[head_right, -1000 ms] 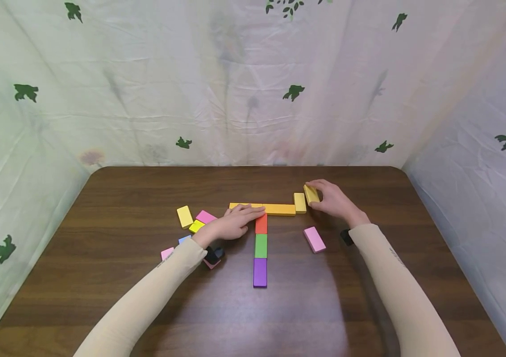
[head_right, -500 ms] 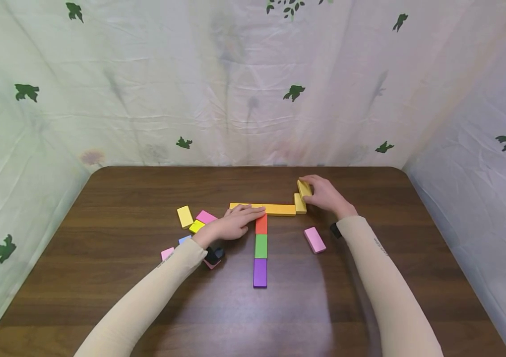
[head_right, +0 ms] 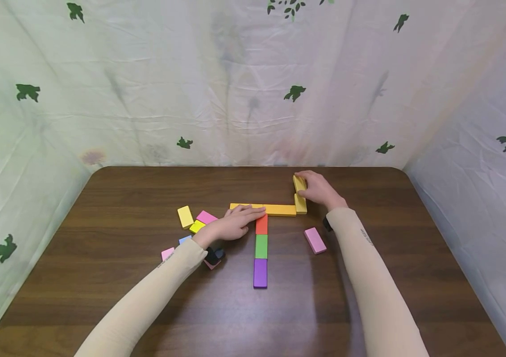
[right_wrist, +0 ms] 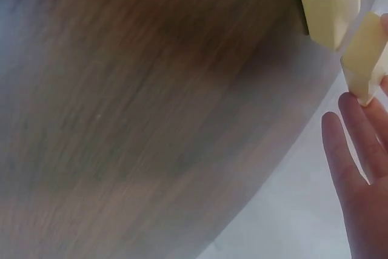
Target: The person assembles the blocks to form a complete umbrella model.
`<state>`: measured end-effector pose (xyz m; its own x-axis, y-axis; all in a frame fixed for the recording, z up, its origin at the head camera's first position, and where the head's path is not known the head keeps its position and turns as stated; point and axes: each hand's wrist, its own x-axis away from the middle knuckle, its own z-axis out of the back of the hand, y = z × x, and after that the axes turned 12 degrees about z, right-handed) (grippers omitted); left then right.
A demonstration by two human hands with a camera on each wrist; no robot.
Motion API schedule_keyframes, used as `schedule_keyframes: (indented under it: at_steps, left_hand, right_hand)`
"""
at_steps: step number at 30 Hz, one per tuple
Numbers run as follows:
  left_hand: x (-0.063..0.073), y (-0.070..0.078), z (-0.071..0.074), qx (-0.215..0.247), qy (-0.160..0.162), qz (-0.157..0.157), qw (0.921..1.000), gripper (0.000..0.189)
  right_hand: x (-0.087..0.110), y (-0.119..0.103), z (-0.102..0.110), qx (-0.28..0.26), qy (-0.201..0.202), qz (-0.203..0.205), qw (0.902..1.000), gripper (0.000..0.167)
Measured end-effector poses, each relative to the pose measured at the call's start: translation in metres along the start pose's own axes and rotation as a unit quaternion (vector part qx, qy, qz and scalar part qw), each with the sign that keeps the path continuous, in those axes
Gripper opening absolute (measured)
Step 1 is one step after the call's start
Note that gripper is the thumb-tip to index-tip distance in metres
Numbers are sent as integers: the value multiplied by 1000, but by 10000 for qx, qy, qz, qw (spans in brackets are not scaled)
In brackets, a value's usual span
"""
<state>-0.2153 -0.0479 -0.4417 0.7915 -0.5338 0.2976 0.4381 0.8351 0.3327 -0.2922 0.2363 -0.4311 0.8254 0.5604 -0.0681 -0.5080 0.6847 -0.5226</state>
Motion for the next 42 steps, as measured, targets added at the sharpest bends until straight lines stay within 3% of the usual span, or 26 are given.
schedule_keyframes:
  at_steps: [19,42]
  left_hand:
    - [-1,-1,-2,3,5,17,10000,61]
    - [0,-2,-2,12,26,-31,10000,61]
  right_hand:
    - [-16,1,-9,35,-46,-315,9995,59]
    - [-6,-4,-7,11,-220,-141,9997,43]
